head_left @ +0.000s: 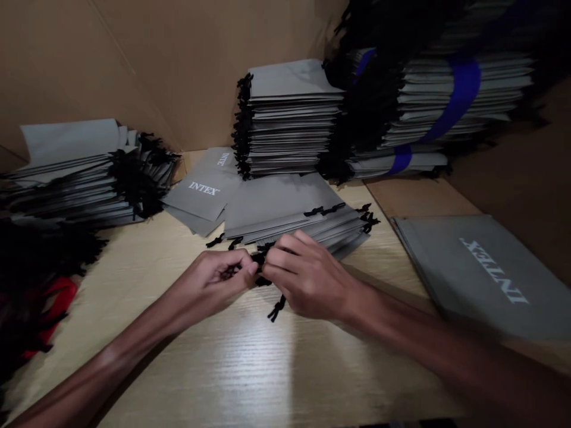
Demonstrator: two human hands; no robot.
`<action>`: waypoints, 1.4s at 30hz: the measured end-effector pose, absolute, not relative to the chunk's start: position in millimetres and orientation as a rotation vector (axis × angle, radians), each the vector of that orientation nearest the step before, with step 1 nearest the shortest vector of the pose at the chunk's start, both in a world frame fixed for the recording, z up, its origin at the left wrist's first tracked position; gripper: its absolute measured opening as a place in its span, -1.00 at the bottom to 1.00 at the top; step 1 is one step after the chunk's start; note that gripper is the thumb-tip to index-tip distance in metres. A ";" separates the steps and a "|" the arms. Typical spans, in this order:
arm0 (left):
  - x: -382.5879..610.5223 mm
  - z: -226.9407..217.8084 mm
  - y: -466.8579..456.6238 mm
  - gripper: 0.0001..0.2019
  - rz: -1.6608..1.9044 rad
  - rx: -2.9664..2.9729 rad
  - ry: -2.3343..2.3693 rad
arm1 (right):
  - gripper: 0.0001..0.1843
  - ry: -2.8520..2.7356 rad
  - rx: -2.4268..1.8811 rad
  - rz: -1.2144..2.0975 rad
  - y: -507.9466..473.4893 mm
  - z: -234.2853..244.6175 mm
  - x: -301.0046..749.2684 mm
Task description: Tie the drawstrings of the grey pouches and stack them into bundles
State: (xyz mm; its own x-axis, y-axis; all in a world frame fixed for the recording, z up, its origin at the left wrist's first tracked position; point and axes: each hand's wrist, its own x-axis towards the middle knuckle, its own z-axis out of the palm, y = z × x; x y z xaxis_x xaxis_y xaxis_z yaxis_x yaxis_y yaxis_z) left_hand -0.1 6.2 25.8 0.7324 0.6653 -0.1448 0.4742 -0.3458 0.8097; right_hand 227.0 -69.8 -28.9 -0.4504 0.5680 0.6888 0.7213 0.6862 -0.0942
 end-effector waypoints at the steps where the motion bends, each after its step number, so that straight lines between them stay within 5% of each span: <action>1: -1.3 26.0 6.0 -0.56 0.259 1.959 0.863 | -0.68 -2.185 -0.989 -0.274 -70.2 -28.2 226.2; 11: -8.8 22.7 15.7 -0.56 0.335 2.223 0.855 | -0.79 -2.258 -1.087 -0.130 -65.9 -19.7 229.2; 23: -13.7 27.0 22.4 -0.53 0.562 2.208 0.895 | -0.79 -1.724 -1.121 0.116 -65.3 7.0 268.8; 27: -16.1 21.9 26.1 -0.74 0.739 2.122 0.981 | -0.85 -1.661 -1.159 0.150 -65.7 5.9 276.4; 36: -19.7 21.9 29.9 -0.83 0.511 2.472 0.749 | -0.77 -2.024 -1.139 0.239 -75.2 0.1 273.6; 42: -18.1 21.6 31.7 -0.78 0.731 2.359 1.034 | -0.72 -2.361 -1.247 0.004 -75.1 8.9 267.2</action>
